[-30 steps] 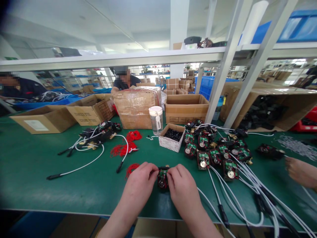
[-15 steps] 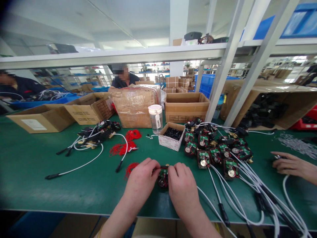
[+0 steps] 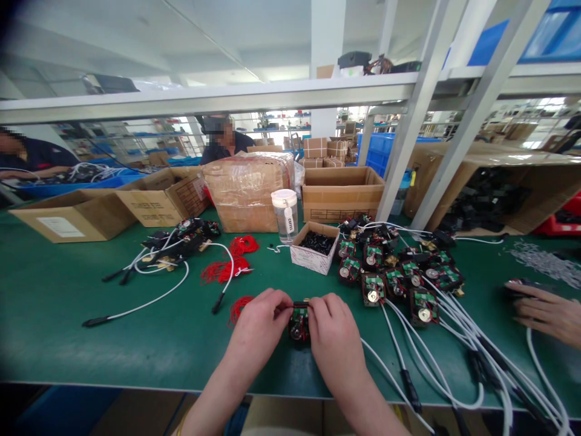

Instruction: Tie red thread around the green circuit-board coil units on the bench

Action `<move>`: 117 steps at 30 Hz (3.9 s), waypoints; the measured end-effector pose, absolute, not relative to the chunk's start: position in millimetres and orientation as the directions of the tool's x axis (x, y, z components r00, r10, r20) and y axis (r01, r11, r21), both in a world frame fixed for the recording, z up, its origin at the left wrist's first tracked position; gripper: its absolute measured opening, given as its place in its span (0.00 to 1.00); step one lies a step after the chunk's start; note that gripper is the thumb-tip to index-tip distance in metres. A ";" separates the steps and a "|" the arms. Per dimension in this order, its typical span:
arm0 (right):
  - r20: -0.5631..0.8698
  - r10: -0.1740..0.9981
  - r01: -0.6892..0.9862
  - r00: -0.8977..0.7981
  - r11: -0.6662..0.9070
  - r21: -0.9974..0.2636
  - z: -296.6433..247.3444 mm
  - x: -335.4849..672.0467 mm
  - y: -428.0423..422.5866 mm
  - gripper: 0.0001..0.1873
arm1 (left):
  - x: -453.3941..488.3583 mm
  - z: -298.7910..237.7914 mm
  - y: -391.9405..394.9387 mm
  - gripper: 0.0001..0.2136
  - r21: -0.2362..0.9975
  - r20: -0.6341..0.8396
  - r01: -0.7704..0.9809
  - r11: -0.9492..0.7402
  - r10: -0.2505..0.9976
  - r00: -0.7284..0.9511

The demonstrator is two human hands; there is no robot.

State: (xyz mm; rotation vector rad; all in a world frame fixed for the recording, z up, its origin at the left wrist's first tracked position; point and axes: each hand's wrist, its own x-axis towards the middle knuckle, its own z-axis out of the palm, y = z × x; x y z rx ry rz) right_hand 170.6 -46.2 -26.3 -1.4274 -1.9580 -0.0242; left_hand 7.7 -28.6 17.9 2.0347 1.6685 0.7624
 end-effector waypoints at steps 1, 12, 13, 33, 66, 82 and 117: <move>0.540 0.831 0.834 -0.131 0.387 -0.392 -26.8 170.8 -45.9 0.06 | 7.9 17.8 -28.4 0.08 0.624 0.158 0.754 -0.205 0.978 0.136; 0.521 0.852 0.804 -0.048 0.342 -0.486 -26.9 170.5 -45.2 0.07 | 10.0 13.9 -23.4 0.07 0.687 0.147 0.705 -0.178 0.984 0.104; 0.514 0.856 0.803 -0.044 0.337 -0.492 -26.8 170.4 -45.1 0.07 | 10.2 13.8 -22.9 0.07 0.685 0.148 0.706 -0.179 0.983 0.105; 0.426 0.905 0.705 -0.014 0.311 -0.638 -22.9 168.8 -39.1 0.04 | 8.3 18.3 -17.3 0.06 0.697 0.116 0.694 -0.180 0.983 0.139; 0.289 0.957 0.563 0.012 0.232 -0.793 -23.0 175.0 -31.8 0.10 | 0.1 12.2 -13.1 0.08 0.774 0.120 0.601 -0.200 0.978 0.171; 0.138 0.987 0.386 -0.087 0.161 -0.908 -25.4 189.1 -20.9 0.12 | -2.7 -0.2 -13.2 0.04 0.872 0.110 0.462 -0.164 0.984 0.141; 0.139 0.984 0.435 -0.108 0.172 -0.884 -47.9 187.8 -54.7 0.31 | -11.6 -49.6 -42.8 0.26 0.973 0.082 0.197 -0.122 0.977 0.197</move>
